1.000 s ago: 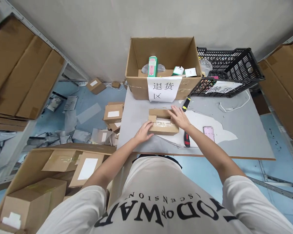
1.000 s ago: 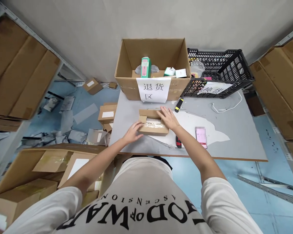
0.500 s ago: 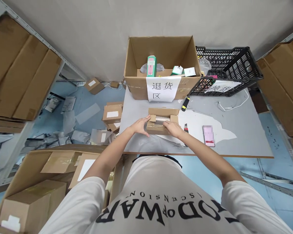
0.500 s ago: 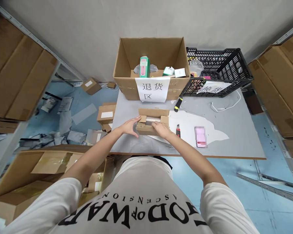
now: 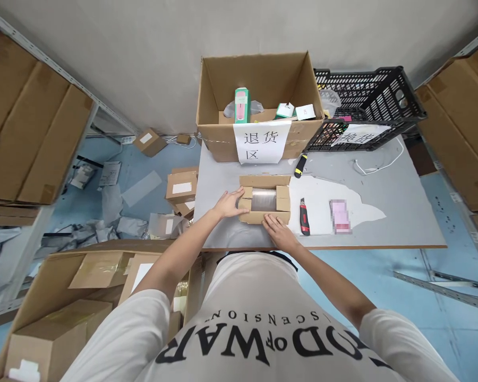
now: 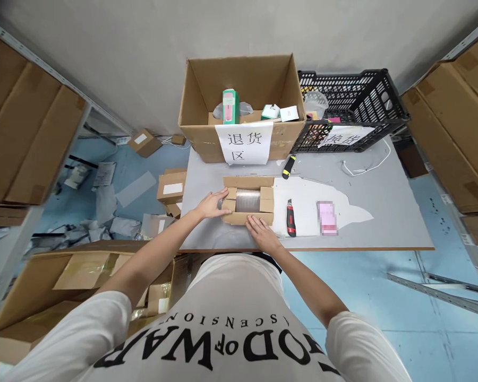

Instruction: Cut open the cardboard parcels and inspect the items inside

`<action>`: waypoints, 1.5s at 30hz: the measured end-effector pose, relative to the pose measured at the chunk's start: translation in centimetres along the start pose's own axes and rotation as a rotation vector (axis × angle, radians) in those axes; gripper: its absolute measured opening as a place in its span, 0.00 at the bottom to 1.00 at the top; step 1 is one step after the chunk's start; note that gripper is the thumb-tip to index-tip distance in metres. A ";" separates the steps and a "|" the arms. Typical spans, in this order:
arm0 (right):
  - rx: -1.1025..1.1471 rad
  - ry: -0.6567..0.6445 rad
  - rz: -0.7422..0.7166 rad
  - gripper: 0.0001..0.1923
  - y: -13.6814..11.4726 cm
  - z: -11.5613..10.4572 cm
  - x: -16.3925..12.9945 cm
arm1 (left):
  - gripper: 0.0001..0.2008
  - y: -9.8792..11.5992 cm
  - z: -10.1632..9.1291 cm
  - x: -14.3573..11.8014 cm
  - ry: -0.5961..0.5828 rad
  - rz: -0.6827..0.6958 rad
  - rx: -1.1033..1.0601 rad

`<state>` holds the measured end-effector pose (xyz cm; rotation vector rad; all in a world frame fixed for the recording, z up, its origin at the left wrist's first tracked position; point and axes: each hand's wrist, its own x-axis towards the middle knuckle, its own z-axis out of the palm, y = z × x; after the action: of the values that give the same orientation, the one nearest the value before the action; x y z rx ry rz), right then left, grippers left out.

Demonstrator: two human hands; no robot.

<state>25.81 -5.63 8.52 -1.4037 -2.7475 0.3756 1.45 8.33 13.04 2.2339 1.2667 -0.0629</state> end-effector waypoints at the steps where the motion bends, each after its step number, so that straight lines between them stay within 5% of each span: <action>1: 0.008 0.012 0.000 0.25 -0.1 -0.2 0.0 | 0.41 0.7 0.3 0.1 0.032 -0.041 0.020; 9: 0.128 0.074 0.275 0.21 1.3 -5.3 2.1 | 0.43 5.9 1.8 1.9 0.141 -0.360 0.149; 15: -0.078 -0.101 0.394 0.22 4.3 -8.4 6.7 | 0.44 7.2 2.7 3.8 0.131 -0.540 0.143; 25: -0.120 -0.122 0.446 0.20 4.3 -8.6 7.8 | 0.28 6.2 1.1 3.0 0.134 -0.453 0.035; 30: -0.023 -0.022 0.463 0.20 6.9 -9.7 5.4 | 0.31 4.5 -0.5 1.3 0.189 -0.397 0.039; 33: 0.001 0.050 0.459 0.23 8.7 -9.2 2.8 | 0.32 3.5 -1.1 -0.1 0.240 -0.243 0.191; 37: -0.043 0.031 0.449 0.33 9.8 -6.7 -0.5 | 0.28 2.5 -0.6 -1.7 0.152 -0.106 0.334; 45: 0.290 -0.128 0.464 0.47 10.2 -1.9 -1.3 | 0.59 1.7 3.2 -2.3 -0.002 -0.215 0.181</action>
<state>34.98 -0.57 8.17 -1.9709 -2.2960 0.8648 2.30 4.28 11.83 2.2356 1.5505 -0.2712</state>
